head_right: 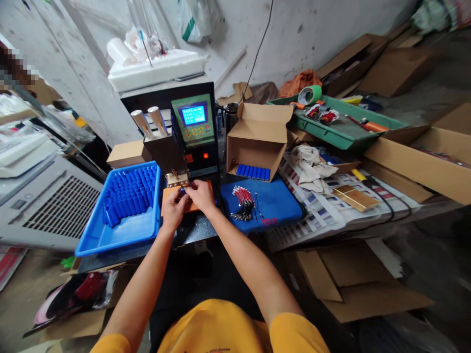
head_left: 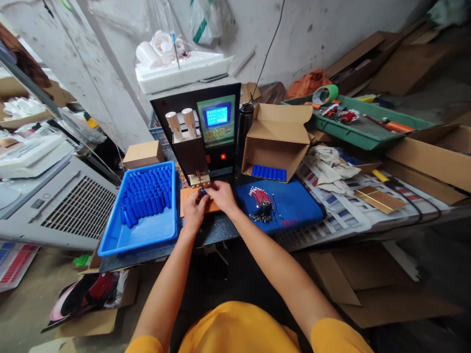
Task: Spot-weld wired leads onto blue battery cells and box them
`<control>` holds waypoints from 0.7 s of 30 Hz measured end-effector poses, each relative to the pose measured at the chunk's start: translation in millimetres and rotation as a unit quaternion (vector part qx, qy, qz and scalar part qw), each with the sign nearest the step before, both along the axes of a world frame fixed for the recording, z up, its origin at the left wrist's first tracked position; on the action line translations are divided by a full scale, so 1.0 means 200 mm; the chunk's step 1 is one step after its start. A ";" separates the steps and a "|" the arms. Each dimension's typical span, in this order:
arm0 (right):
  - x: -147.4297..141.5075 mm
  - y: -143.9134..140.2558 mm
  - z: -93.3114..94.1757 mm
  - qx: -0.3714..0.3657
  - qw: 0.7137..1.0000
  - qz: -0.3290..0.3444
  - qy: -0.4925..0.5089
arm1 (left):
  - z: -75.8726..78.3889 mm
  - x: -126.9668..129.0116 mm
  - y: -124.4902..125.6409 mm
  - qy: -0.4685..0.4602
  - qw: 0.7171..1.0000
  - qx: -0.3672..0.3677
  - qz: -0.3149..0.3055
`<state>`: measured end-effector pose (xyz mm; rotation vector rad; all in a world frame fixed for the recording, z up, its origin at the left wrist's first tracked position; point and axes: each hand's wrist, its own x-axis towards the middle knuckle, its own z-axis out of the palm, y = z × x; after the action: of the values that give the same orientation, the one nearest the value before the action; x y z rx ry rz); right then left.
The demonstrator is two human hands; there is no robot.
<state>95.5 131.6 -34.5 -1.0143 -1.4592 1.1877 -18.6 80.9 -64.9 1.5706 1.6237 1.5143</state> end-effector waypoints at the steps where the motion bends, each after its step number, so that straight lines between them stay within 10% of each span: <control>1: 0.00 0.00 0.00 0.000 1.000 -0.001 -0.002 | 0.00 0.00 0.00 0.002 1.000 0.000 0.001; 21: 0.00 0.00 -0.02 0.005 1.000 -0.006 -0.019 | 0.00 0.00 -0.01 0.013 1.000 -0.002 0.008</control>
<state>95.1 132.1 -38.2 -1.0433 -1.4855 1.1557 -18.5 79.8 -64.7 1.5851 1.6562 1.5051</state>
